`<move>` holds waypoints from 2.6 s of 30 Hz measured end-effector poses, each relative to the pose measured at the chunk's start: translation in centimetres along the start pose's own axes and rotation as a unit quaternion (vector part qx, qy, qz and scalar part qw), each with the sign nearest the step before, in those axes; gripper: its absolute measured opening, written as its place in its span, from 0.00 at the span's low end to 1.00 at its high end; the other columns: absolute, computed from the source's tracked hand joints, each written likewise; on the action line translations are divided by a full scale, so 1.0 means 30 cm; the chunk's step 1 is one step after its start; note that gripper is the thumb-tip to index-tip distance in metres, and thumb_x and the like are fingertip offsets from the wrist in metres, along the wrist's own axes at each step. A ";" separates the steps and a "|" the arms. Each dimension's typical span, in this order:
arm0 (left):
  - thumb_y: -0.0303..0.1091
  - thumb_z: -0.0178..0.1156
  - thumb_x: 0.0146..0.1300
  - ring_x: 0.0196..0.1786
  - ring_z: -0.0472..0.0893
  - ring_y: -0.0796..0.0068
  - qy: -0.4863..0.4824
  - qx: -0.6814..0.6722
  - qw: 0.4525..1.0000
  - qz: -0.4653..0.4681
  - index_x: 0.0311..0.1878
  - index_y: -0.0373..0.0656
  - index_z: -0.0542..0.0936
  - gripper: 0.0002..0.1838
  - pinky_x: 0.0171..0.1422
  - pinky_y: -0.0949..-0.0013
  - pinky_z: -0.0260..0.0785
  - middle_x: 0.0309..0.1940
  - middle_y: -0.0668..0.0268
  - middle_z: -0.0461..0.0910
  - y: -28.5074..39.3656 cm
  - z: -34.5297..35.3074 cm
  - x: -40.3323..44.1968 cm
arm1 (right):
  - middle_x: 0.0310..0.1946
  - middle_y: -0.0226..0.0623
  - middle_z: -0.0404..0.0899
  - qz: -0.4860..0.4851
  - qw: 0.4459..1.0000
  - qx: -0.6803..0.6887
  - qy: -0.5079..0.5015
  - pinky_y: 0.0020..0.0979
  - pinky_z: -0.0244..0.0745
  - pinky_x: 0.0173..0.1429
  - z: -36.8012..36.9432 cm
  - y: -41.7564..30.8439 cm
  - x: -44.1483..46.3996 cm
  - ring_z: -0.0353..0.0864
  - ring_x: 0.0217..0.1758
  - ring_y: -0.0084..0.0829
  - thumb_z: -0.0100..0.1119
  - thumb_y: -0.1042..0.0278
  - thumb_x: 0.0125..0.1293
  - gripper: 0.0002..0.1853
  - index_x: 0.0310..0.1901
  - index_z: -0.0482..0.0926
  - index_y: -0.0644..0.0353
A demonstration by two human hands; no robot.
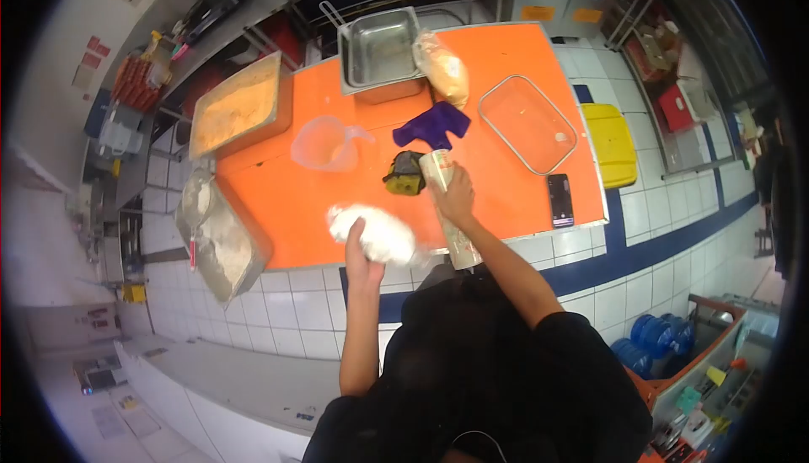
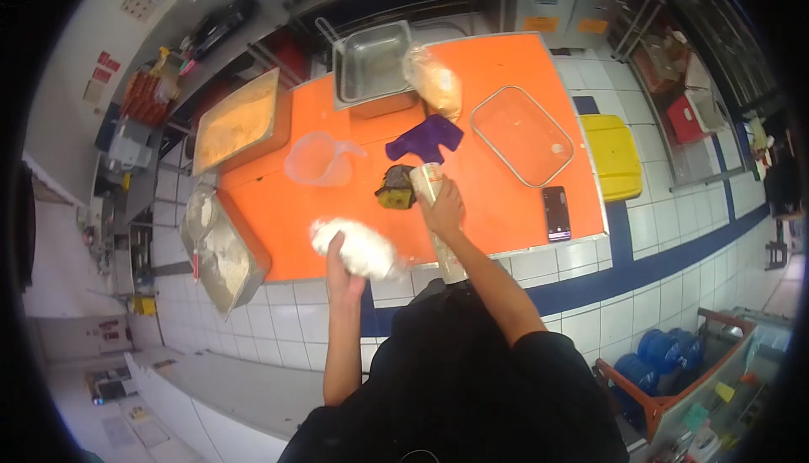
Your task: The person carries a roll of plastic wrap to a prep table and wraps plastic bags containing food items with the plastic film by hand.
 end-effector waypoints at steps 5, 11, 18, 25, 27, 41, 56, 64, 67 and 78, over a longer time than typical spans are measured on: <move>0.31 0.65 0.71 0.56 0.83 0.65 0.043 0.010 0.996 0.079 0.65 0.40 0.72 0.22 0.60 0.58 0.79 0.54 0.61 0.81 -0.053 0.079 0.074 | 0.69 0.60 0.70 0.090 0.860 0.486 -0.124 0.50 0.66 0.75 -0.359 -0.128 0.042 0.70 0.73 0.54 0.69 0.52 0.67 0.42 0.74 0.63 0.68; 0.29 0.66 0.70 0.56 0.82 0.69 0.036 0.078 0.991 0.106 0.65 0.37 0.73 0.23 0.60 0.63 0.78 0.55 0.61 0.80 -0.210 0.258 0.068 | 0.70 0.58 0.70 -0.234 0.916 0.237 -0.224 0.47 0.70 0.73 -0.661 -0.260 -0.066 0.73 0.72 0.55 0.77 0.61 0.57 0.47 0.75 0.62 0.64; 0.26 0.65 0.69 0.60 0.81 0.67 -0.063 0.168 0.984 0.010 0.70 0.40 0.68 0.28 0.65 0.60 0.77 0.58 0.61 0.79 -0.414 0.434 0.099 | 0.62 0.60 0.76 0.015 0.873 0.272 -0.405 0.43 0.76 0.66 -0.793 -0.001 0.103 0.80 0.65 0.50 0.78 0.65 0.47 0.49 0.72 0.63 0.66; 0.28 0.60 0.74 0.52 0.85 0.64 -0.155 0.110 0.982 0.014 0.62 0.42 0.74 0.16 0.58 0.61 0.82 0.51 0.57 0.82 -0.695 0.639 0.276 | 0.56 0.45 0.80 0.081 0.803 0.383 -0.450 0.35 0.74 0.65 -0.861 0.337 0.226 0.79 0.60 0.34 0.81 0.65 0.46 0.47 0.69 0.67 0.68; 0.28 0.62 0.75 0.44 0.85 0.72 -0.109 0.111 0.986 0.053 0.52 0.38 0.79 0.07 0.50 0.67 0.81 0.42 0.59 0.85 -0.786 0.682 0.309 | 0.55 0.43 0.80 0.112 0.805 0.366 -0.454 0.35 0.73 0.65 -0.880 0.415 0.276 0.78 0.60 0.33 0.82 0.63 0.45 0.48 0.68 0.68 0.68; 0.31 0.84 0.47 0.55 0.84 0.71 -0.343 0.585 0.731 -0.077 0.63 0.37 0.81 0.37 0.65 0.68 0.74 0.51 0.61 0.87 -0.851 0.844 0.450 | 0.42 0.39 0.86 -0.155 0.796 0.077 -0.580 0.32 0.84 0.42 -0.933 0.780 0.767 0.88 0.36 0.34 0.89 0.55 0.38 0.44 0.59 0.79 0.62; 0.59 0.56 0.75 0.43 0.88 0.70 -0.073 0.266 0.919 -0.281 0.65 0.41 0.80 0.31 0.39 0.63 0.83 0.49 0.65 0.88 -1.000 0.760 0.413 | 0.50 0.37 0.79 0.135 0.874 0.398 -0.246 0.29 0.75 0.55 -0.798 0.787 0.649 0.80 0.49 0.26 0.37 0.50 0.86 0.24 0.52 0.79 0.61; 0.65 0.36 0.81 0.41 0.86 0.70 0.061 0.371 0.922 -0.092 0.54 0.31 0.85 0.42 0.47 0.67 0.77 0.41 0.56 0.88 -1.048 0.770 0.499 | 0.53 0.40 0.76 0.175 0.830 0.478 -0.228 0.34 0.73 0.64 -0.818 0.683 0.650 0.78 0.56 0.30 0.38 0.52 0.84 0.24 0.66 0.76 0.61; 0.66 0.37 0.80 0.44 0.86 0.70 -0.009 0.379 0.923 -0.060 0.52 0.32 0.86 0.43 0.50 0.67 0.78 0.43 0.56 0.88 -1.012 0.770 0.518 | 0.57 0.42 0.77 0.273 0.717 0.598 -0.233 0.36 0.72 0.70 -0.794 0.725 0.650 0.78 0.61 0.34 0.39 0.52 0.83 0.25 0.70 0.73 0.59; 0.66 0.37 0.81 0.45 0.85 0.71 0.051 0.452 0.888 -0.068 0.48 0.32 0.87 0.42 0.50 0.68 0.76 0.39 0.55 0.88 -1.033 0.663 0.534 | 0.58 0.47 0.79 0.340 0.674 0.610 -0.243 0.54 0.86 0.49 -0.742 0.705 0.512 0.83 0.60 0.41 0.36 0.40 0.83 0.31 0.71 0.65 0.57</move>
Point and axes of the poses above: each hand's wrist, its own x-axis towards the middle knuckle, its own z-axis out of the palm, y = z × x, the point moved 1 cm from there along x, towards the middle knuckle
